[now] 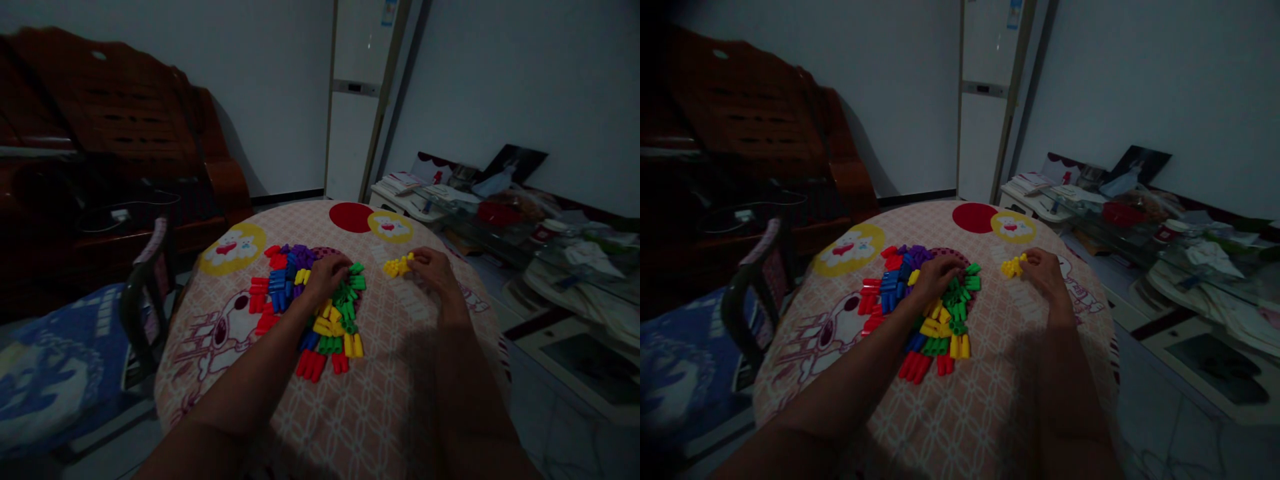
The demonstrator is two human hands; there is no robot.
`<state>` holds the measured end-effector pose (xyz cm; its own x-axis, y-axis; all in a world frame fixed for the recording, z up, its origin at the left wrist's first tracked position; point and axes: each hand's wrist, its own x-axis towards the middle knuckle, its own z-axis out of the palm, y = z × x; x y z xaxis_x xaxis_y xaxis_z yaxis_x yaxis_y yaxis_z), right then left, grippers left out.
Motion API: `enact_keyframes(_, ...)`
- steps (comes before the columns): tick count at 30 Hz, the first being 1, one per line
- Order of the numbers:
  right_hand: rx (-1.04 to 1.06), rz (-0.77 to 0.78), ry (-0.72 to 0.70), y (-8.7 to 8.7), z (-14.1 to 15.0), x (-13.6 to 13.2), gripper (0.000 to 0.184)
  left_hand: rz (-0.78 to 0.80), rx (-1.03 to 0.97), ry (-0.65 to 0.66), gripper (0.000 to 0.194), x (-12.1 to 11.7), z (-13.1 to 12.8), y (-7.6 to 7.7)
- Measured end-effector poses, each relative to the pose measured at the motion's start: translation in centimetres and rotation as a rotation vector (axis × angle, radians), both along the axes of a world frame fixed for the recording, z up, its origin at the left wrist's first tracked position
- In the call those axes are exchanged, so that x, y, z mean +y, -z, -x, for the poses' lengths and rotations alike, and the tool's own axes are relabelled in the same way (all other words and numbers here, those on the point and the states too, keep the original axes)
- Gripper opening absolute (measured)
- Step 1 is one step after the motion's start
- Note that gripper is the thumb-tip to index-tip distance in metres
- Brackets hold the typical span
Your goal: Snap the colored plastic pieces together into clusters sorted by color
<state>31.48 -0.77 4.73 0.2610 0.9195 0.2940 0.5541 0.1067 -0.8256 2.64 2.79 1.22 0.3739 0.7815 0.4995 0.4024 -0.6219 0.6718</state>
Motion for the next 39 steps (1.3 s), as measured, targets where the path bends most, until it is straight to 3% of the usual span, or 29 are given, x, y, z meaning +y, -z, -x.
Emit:
enact_keyframes(4,-0.054,0.065,0.083,1.4,-2.1,-0.4,0.028,0.042,-0.003,-0.033,0.022,0.1,0.2,0.2)
enact_keyframes(9,-0.196,0.198,0.094,2.4,-2.4,-0.7,0.028,0.059,-0.007,-0.041,0.022,0.2,0.1,0.7)
enact_keyframes(15,-0.132,0.168,0.133,3.4,-2.3,0.0,0.027,0.055,0.005,-0.067,0.023,0.4,0.3,0.8)
enact_keyframes(19,-0.073,0.142,0.072,4.1,-2.3,0.4,0.03,0.065,0.019,-0.064,0.024,0.3,0.3,0.6)
enact_keyframes(29,-0.011,0.146,-0.004,3.7,-2.1,0.1,0.033,0.083,0.066,-0.115,0.021,0.7,1.5,-0.4)
enact_keyframes(39,-0.057,0.163,-0.014,3.8,-1.9,0.4,0.04,0.116,0.204,0.075,0.025,0.5,1.9,-1.7)
